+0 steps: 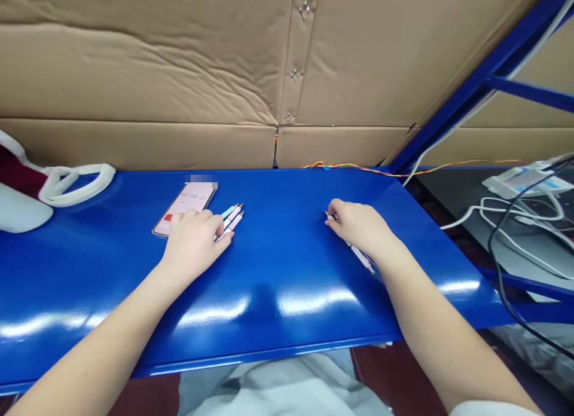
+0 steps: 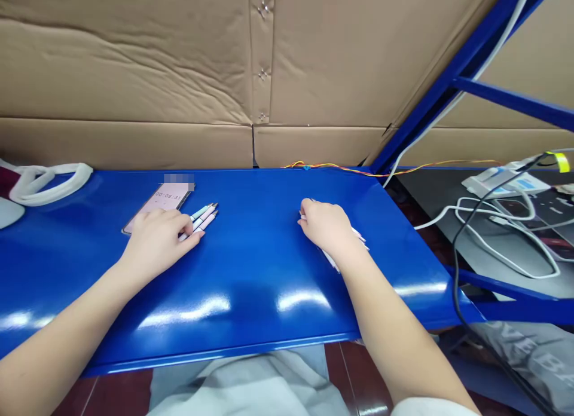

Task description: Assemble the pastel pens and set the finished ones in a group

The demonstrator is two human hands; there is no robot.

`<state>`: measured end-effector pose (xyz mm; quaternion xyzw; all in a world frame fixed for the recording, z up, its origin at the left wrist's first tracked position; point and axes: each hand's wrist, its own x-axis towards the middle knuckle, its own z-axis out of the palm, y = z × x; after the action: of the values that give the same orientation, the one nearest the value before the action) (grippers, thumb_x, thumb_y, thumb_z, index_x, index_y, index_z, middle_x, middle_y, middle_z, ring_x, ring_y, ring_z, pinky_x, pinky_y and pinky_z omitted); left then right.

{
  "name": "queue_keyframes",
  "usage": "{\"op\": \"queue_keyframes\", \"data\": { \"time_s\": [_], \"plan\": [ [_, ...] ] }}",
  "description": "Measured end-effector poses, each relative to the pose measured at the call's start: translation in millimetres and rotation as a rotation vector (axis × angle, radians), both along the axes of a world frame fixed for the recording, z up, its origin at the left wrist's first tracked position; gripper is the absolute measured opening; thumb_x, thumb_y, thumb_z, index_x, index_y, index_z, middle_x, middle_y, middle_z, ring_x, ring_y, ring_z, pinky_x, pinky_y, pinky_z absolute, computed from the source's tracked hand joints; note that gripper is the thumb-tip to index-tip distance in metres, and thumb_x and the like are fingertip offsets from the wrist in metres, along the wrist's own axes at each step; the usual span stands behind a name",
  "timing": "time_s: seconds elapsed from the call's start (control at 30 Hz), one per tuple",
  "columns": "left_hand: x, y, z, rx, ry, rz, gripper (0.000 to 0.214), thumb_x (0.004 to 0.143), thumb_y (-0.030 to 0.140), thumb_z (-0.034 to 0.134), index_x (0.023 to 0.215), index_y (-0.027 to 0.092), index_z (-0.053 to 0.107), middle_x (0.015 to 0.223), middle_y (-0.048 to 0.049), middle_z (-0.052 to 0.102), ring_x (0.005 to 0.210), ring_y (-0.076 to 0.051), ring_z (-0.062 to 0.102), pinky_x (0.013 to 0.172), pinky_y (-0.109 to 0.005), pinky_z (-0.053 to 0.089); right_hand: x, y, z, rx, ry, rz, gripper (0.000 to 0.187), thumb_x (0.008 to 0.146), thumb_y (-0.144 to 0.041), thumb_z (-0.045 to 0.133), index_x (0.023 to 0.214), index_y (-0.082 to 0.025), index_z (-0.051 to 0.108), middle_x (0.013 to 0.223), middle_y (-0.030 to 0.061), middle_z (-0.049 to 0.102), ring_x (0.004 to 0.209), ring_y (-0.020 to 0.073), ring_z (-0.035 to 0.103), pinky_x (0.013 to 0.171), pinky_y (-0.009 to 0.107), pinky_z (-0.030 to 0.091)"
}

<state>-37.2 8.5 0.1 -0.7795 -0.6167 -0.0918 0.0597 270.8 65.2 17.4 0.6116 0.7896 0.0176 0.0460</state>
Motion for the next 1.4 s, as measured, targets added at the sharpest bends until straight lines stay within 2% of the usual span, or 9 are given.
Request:
{"op": "queue_keyframes", "data": {
  "time_s": [0.23,0.4,0.6,0.77,0.87,0.97,1.07,1.2,1.4],
  "plan": [
    [1.6,1.6,1.0,0.007,-0.012,0.029,0.017,0.084,0.033,0.049,0.075,0.020,0.055,0.078,-0.0069,0.065,0.078,-0.028,0.058,0.065,-0.036,0.035,-7.8,-3.6,0.2,0.015,0.088,0.074,0.028,0.082,-0.018,0.045,0.106,-0.017,0.060,0.085,0.0107,0.069,0.083,0.0254,0.064,0.066,0.030,0.041],
    [0.7,4.0,-1.4,-0.013,-0.062,0.014,0.020,0.086,0.034,0.048,0.078,0.020,0.059,0.081,-0.0074,0.065,0.081,-0.027,0.059,0.067,-0.035,0.036,-7.7,-4.6,-0.2,-0.048,0.661,0.072,0.025,0.073,-0.017,0.049,0.097,-0.021,0.058,0.064,-0.0021,0.061,0.064,0.0166,0.059,0.061,0.025,0.041],
    [11.4,-4.3,1.8,-0.001,-0.257,-0.123,0.034,0.091,0.047,0.042,0.088,0.021,0.064,0.091,-0.0052,0.066,0.088,-0.024,0.058,0.078,-0.036,0.039,-27.3,-13.2,-5.8,-0.331,1.433,0.033,0.017,0.072,-0.022,0.059,0.082,-0.021,0.046,0.064,-0.0041,0.062,0.059,0.0122,0.058,0.059,0.024,0.044],
    [28.0,-16.7,1.9,0.050,-0.278,-0.299,0.038,0.088,0.048,0.050,0.111,0.020,0.059,0.105,-0.0071,0.066,0.099,-0.024,0.058,0.085,-0.038,0.040,-51.2,-30.6,-12.8,-0.596,1.509,0.107,0.020,0.078,-0.030,0.064,0.079,-0.019,0.047,0.073,0.0020,0.070,0.065,0.0127,0.064,0.056,0.022,0.042],
    [31.2,-18.7,-0.1,0.124,-0.231,-0.329,0.031,0.088,0.043,0.052,0.108,0.020,0.061,0.105,-0.0074,0.066,0.097,-0.024,0.059,0.084,-0.037,0.041,-59.5,-38.7,-15.7,-0.705,1.544,0.148,0.021,0.081,-0.032,0.063,0.080,-0.019,0.046,0.080,0.0053,0.072,0.070,0.0144,0.066,0.057,0.022,0.043],
    [29.1,-18.6,-1.9,0.087,-0.214,-0.400,0.025,0.093,0.035,0.045,0.095,0.021,0.065,0.091,-0.0040,0.068,0.083,-0.018,0.062,0.075,-0.030,0.044,-61.4,-42.4,-16.3,-0.723,1.463,0.191,0.018,0.085,-0.032,0.058,0.083,-0.019,0.045,0.085,0.0064,0.071,0.073,0.0158,0.067,0.058,0.023,0.044],
    [26.5,-19.0,-3.7,0.086,-0.202,-0.419,0.024,0.094,0.032,0.043,0.099,0.022,0.065,0.087,-0.0024,0.068,0.076,-0.014,0.063,0.067,-0.025,0.045,-58.6,-42.6,-13.8,-0.494,1.139,0.336,0.011,0.090,-0.029,0.051,0.088,-0.018,0.053,0.087,0.0052,0.068,0.075,0.0154,0.063,0.066,0.027,0.045],
    [26.4,-20.1,-5.8,0.132,-0.132,-0.437,0.023,0.093,0.032,0.044,0.101,0.023,0.064,0.088,-0.0019,0.068,0.077,-0.015,0.064,0.066,-0.024,0.046,-54.7,-42.4,-7.7,-0.212,0.678,0.585,0.022,0.095,-0.023,0.041,0.095,-0.016,0.062,0.090,0.0069,0.063,0.084,0.0171,0.057,0.077,0.030,0.042],
    [29.5,-22.0,-7.9,0.034,-0.084,-0.477,0.027,0.095,0.032,0.040,0.097,0.022,0.065,0.084,-0.0018,0.068,0.076,-0.015,0.064,0.065,-0.025,0.048,-54.1,-43.8,-5.9,-0.123,0.353,0.640,0.024,0.095,-0.026,0.043,0.086,-0.015,0.063,0.084,0.0066,0.061,0.078,0.0175,0.054,0.072,0.030,0.038]
  ]
}}
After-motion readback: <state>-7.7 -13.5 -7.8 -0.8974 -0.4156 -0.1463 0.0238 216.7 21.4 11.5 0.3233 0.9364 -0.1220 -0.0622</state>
